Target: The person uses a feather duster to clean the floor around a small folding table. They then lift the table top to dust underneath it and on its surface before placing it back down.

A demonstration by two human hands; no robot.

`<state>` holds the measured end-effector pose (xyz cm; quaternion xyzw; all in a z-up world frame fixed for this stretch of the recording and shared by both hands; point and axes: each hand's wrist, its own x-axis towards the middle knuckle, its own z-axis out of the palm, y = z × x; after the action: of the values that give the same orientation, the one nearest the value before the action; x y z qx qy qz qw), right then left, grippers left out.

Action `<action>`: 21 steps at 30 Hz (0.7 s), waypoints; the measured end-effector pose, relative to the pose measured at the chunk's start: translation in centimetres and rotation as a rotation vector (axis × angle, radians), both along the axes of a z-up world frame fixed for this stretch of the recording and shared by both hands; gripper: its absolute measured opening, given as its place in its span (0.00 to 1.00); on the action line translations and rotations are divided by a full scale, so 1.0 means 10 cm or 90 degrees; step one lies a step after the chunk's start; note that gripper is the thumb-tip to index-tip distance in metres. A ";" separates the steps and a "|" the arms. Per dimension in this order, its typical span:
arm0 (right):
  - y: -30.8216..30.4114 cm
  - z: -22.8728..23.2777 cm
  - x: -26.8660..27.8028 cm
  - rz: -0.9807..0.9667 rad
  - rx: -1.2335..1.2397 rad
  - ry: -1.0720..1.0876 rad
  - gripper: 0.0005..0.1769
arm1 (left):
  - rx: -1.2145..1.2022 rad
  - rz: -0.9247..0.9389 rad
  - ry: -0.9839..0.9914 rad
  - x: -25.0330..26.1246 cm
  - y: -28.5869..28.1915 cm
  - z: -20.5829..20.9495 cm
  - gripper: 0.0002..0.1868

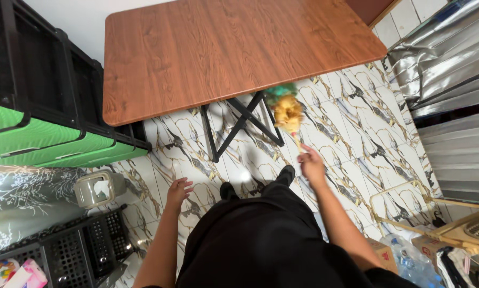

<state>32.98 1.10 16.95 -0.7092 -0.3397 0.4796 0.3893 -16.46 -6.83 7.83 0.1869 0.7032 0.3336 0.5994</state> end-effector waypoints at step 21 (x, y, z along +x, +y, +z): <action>-0.26 0.66 0.92 0.141 -0.140 0.170 0.19 | 0.351 -0.047 -0.167 2.03 2.04 0.12 0.21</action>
<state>42.16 -1.53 23.59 -0.6361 -0.3064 0.6434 0.2957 3.80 13.60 8.98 0.3228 0.4955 0.5111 0.6237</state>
